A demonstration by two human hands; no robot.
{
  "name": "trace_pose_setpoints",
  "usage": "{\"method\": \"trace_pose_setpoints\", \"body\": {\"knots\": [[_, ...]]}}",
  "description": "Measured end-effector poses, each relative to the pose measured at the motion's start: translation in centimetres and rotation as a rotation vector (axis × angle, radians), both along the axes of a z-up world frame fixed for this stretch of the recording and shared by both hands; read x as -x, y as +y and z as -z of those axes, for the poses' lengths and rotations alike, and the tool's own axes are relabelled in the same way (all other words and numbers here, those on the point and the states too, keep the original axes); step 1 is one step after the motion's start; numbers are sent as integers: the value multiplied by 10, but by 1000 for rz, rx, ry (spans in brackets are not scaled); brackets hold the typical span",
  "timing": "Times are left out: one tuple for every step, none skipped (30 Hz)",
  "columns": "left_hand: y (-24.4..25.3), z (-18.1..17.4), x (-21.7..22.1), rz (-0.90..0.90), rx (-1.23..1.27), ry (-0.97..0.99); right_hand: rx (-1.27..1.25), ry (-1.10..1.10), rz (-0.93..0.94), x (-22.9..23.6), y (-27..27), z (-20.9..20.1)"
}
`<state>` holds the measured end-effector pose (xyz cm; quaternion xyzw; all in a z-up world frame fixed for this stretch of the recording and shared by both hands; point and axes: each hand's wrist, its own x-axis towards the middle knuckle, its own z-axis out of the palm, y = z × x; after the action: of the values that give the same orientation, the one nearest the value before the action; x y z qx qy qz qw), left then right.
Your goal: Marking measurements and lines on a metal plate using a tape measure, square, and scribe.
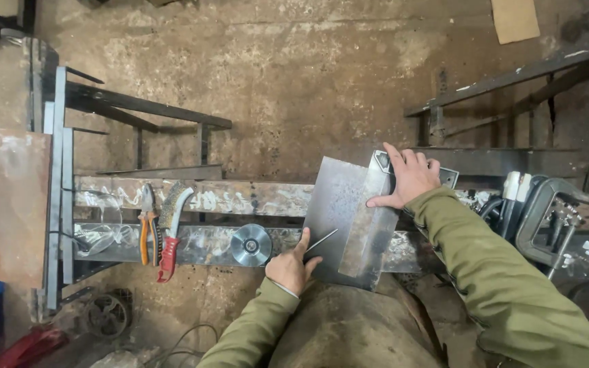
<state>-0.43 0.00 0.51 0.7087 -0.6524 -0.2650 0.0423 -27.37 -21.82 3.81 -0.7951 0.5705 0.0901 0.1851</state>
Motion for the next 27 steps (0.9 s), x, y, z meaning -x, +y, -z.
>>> {"method": "trace_pose_setpoints", "body": {"knots": [[0, -1, 0, 7, -24, -6, 13, -3, -9, 0, 1, 1], [0, -1, -1, 5, -24, -6, 14, -3, -11, -1, 0, 1], [0, -1, -2, 7, -4, 15, 6, 11, -8, -1, -1, 1], [1, -1, -2, 10, 13, 37, -3, 26, -4, -2, 0, 1], [1, -3, -2, 9, 13, 38, -3, 26, -5, -2, 0, 2], [0, -4, -2, 8, 31, 56, 9, 6, -8, -2, 0, 4], [0, -5, -2, 6, 49, 75, 21, -14, -10, -2, 1, 5], [-3, -11, -2, 5, 48, 75, 20, -14, -11, -2, 1, 6], [-6, -18, -1, 11, -30, 52, 6, 1, -18, -3, 0, 7], [-10, -24, 0, 17, -105, 29, -6, 17, -26, -3, -1, 8], [-8, -20, -1, 15, -104, 30, -5, 18, -28, -3, -1, 8], [-7, -17, -2, 17, -63, 56, -1, 15, -27, -3, -1, 8], [-5, -13, -2, 18, -21, 82, 4, 12, -26, -3, 0, 8], [-5, -14, -2, 15, -22, 82, 2, 12, -29, -3, 0, 6], [-5, -14, -2, 16, -34, 78, -14, 12, -18, -4, 0, 4], [-6, -13, -2, 17, -44, 75, -30, 12, -7, -4, -1, 2], [-6, -12, -2, 14, -44, 75, -30, 12, -9, -5, -1, 2], [-5, -11, -2, 9, -38, 82, -25, 14, -9, -5, -1, 2], [-4, -9, -1, 4, -33, 90, -20, 15, -9, -5, 0, 2], [-4, -10, -2, 5, -34, 90, -21, 16, -8, -5, 0, 2], [-4, -11, -2, 1, -17, 100, -17, 11, -4, -5, 0, 2], [-3, -12, -2, -3, -2, 109, -14, 6, -1, -5, 1, 1], [-3, -13, -3, -2, -4, 109, -16, 6, 0, -5, 2, 2], [-4, -14, -3, 10, 5, 107, -15, 4, 0, -5, 1, 3], [-5, -15, -4, 22, 14, 105, -14, 2, 1, -5, 1, 3], [-6, -16, -4, 19, 16, 105, -12, 2, -2, -6, -1, 3], [-8, -17, -4, 18, -14, 96, -23, 12, 4, -7, -2, 2]]}}
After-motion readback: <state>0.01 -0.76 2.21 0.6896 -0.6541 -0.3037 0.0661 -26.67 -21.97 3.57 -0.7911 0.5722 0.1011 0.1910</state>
